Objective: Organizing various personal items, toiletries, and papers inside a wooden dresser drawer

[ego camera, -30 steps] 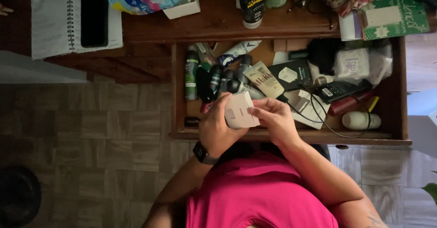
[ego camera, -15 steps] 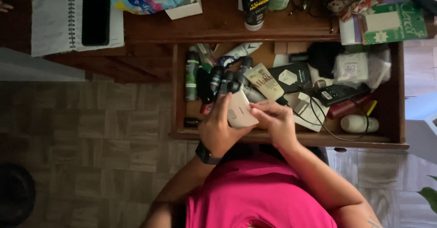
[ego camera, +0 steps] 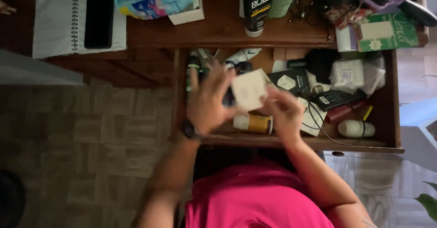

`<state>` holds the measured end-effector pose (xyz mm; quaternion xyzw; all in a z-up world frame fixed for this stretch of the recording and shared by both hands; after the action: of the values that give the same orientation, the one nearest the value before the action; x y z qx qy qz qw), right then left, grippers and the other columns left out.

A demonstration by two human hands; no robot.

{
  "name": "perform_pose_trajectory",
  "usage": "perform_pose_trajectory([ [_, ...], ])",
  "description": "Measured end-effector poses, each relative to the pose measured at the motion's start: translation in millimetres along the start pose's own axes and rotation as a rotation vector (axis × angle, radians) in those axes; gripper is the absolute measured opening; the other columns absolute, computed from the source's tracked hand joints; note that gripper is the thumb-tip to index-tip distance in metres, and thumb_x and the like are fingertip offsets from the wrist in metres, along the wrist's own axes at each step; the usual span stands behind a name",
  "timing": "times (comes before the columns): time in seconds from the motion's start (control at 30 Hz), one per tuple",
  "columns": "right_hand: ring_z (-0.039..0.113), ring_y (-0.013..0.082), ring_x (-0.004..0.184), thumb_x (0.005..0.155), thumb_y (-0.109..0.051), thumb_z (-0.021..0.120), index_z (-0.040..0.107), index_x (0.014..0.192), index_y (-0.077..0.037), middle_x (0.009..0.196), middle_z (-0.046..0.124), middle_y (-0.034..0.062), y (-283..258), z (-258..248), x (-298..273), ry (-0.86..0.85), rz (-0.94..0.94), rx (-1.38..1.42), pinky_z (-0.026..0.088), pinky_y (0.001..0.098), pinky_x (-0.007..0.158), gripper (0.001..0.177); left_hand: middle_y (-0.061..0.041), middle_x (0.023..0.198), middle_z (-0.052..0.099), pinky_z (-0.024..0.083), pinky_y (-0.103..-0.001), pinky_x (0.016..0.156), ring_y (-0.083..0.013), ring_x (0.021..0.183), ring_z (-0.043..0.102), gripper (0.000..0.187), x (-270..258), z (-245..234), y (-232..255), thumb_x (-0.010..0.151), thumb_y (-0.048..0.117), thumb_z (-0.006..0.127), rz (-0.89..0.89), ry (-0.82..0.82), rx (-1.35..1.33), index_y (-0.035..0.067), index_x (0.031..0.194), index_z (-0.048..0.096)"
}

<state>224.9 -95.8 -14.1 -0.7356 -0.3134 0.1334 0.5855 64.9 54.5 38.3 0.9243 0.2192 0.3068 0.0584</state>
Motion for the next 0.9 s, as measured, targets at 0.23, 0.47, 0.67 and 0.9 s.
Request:
perform_pose_trajectory([
  [0.23, 0.069, 0.0204, 0.068, 0.097, -0.01, 0.066, 0.056, 0.129, -0.004, 0.082, 0.061, 0.0064, -16, -11, 21, -0.13, 0.334, 0.384, 0.067, 0.0297, 0.063, 0.033, -0.011, 0.173, 0.004, -0.003, -0.085, 0.113, -0.0384, 0.156, -0.009, 0.063, 110, 56, -118, 0.098, 0.047, 0.076, 0.045, -0.148, 0.478, 0.027, 0.155, 0.057],
  [0.47, 0.074, 0.0162, 0.083, 0.099, -0.015, 0.068, 0.071, 0.116, -0.008, 0.112, 0.073, 0.0084, -40, 32, 53, -0.285, 0.189, 0.208, 0.063, 0.024, 0.075, 0.018, -0.012, 0.167, 0.039, -0.001, -0.085, 0.114, -0.0384, 0.157, 0.013, 0.039, 117, 117, -184, 0.098, 0.034, 0.063, 0.044, -0.33, 0.875, 0.033, 0.137, 0.068],
  [0.67, 0.074, 0.0147, 0.085, 0.096, -0.008, 0.069, 0.073, 0.118, -0.011, 0.115, 0.07, 0.0083, -34, 143, 99, -0.286, -0.038, 0.27, 0.059, 0.0246, 0.073, 0.023, -0.013, 0.168, 0.039, 0.007, -0.078, 0.114, -0.0381, 0.152, 0.027, 0.043, 104, 102, -225, 0.092, 0.026, 0.067, 0.119, -0.308, 0.818, 0.026, 0.134, 0.072],
  [0.9, 0.076, 0.0191, 0.102, 0.098, -0.005, 0.06, 0.07, 0.125, -0.014, 0.121, 0.072, 0.0085, 2, 207, 159, -0.209, -0.051, 0.194, 0.068, 0.0278, 0.085, 0.029, -0.007, 0.178, 0.025, 0.002, -0.075, 0.119, -0.0329, 0.163, 0.009, 0.072, 87, 61, -224, 0.094, 0.028, 0.06, 0.23, -0.397, 0.863, 0.027, 0.164, 0.045],
])
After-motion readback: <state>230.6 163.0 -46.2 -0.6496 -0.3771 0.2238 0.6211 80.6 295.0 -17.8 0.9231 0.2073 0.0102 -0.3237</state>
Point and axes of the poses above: each hand's wrist, its own x-axis towards the middle knuckle, its own z-axis out of the palm, y = z × x, the point moved 3 cm from there along x, towards the middle knuckle
